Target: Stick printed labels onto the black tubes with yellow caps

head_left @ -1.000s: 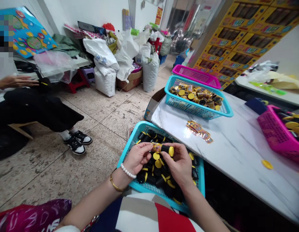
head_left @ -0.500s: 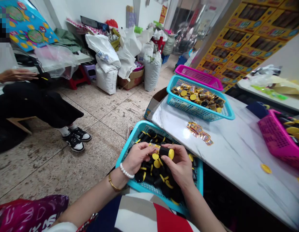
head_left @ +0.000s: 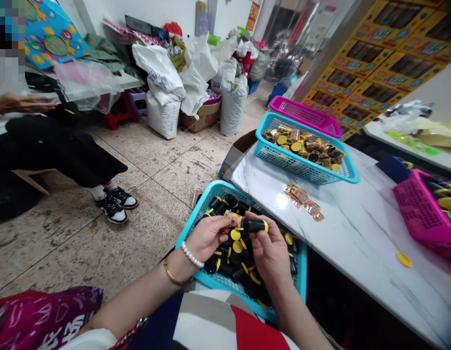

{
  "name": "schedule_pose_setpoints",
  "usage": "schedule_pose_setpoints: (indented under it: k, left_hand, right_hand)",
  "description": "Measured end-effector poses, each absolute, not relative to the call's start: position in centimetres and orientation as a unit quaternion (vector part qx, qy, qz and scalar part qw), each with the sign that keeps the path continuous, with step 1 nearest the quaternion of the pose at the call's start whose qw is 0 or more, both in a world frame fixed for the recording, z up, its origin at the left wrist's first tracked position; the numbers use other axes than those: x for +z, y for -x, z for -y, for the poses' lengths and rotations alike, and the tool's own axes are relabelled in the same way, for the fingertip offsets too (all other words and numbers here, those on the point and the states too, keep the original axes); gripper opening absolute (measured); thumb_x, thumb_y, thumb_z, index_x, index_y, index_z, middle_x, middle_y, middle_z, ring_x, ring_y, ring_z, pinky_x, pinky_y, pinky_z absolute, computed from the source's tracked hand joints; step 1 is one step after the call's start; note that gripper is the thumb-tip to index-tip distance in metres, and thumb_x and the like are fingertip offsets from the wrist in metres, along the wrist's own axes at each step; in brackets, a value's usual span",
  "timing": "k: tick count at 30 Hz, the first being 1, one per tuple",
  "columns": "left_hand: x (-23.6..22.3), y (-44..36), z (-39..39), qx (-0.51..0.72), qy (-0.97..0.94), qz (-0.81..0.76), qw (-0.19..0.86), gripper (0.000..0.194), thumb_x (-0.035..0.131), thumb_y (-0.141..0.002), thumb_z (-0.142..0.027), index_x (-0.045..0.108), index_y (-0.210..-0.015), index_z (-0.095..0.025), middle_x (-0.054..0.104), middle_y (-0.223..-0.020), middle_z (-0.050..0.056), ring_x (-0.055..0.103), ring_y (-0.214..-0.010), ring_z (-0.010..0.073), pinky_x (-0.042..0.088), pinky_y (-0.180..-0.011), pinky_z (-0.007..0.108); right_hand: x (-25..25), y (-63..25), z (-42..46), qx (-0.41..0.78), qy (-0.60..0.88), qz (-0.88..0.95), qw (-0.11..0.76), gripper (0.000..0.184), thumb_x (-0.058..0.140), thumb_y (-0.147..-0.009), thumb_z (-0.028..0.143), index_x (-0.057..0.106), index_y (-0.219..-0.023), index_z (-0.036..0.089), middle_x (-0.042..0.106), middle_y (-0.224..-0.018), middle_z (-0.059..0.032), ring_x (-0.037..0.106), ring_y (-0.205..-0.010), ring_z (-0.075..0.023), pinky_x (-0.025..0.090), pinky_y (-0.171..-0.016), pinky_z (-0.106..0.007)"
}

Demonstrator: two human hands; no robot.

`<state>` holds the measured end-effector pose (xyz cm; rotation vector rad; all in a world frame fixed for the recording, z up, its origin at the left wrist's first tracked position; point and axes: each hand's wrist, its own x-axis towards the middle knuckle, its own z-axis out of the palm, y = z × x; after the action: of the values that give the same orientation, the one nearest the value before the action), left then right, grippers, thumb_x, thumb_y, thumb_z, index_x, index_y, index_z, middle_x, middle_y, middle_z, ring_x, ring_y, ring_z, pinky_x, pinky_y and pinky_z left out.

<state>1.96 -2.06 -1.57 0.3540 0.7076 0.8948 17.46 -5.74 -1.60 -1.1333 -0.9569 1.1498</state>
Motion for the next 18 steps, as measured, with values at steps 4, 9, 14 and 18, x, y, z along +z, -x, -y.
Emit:
schedule_pose_setpoints:
  k: [4, 9, 14, 18]
  left_hand:
    - [-1.6, -2.0, 2.4, 0.407, -0.116, -0.3, 0.855, 0.023, 0.08, -0.068, -0.027, 0.071, -0.079, -0.01, 0.063, -0.078, 0.003, 0.049, -0.059, 0.005, 0.03, -0.042, 0.014]
    - [-1.8, -2.2, 2.3, 0.404, -0.104, -0.292, 0.861, 0.029, 0.077, -0.072, -0.036, 0.07, -0.084, -0.011, 0.062, -0.079, 0.004, 0.049, -0.059, 0.0057, 0.03, -0.041, 0.015]
    - [-1.9, -2.5, 2.5, 0.417, -0.17, -0.329, 0.83, 0.038, 0.074, -0.071, -0.046, 0.069, -0.079, -0.009, 0.057, -0.07, 0.002, 0.044, -0.055, 0.0055, 0.028, -0.043, 0.016]
    - [-1.9, -2.6, 2.8, 0.41, -0.234, -0.356, 0.806, 0.034, 0.079, -0.066, -0.041, 0.067, -0.069, -0.008, 0.054, -0.063, 0.0, 0.042, -0.053, 0.0049, 0.028, -0.046, 0.018]
  right_hand:
    - [-2.0, -16.4, 5.9, 0.498, 0.495, 0.402, 0.588, 0.029, 0.06, -0.086, 0.04, 0.055, -0.111, 0.026, 0.063, -0.124, -0.0089, 0.062, -0.111, -0.0237, 0.04, -0.104, -0.051]
    - [-1.7, -16.5, 6.0, 0.47, 0.512, 0.428, 0.578, 0.026, 0.064, -0.083, 0.033, 0.055, -0.106, 0.025, 0.066, -0.12, -0.0077, 0.063, -0.11, -0.0217, 0.046, -0.1, -0.045]
    - [-1.1, -17.0, 5.9, 0.454, 0.519, 0.466, 0.555, 0.027, 0.069, -0.079, 0.028, 0.054, -0.102, 0.024, 0.07, -0.109, -0.0067, 0.067, -0.101, -0.022, 0.052, -0.091, -0.04]
    - [-1.0, -17.7, 5.4, 0.406, 0.547, 0.45, 0.578, 0.026, 0.069, -0.08, 0.029, 0.056, -0.101, 0.022, 0.072, -0.104, -0.0062, 0.068, -0.096, -0.0211, 0.054, -0.086, -0.037]
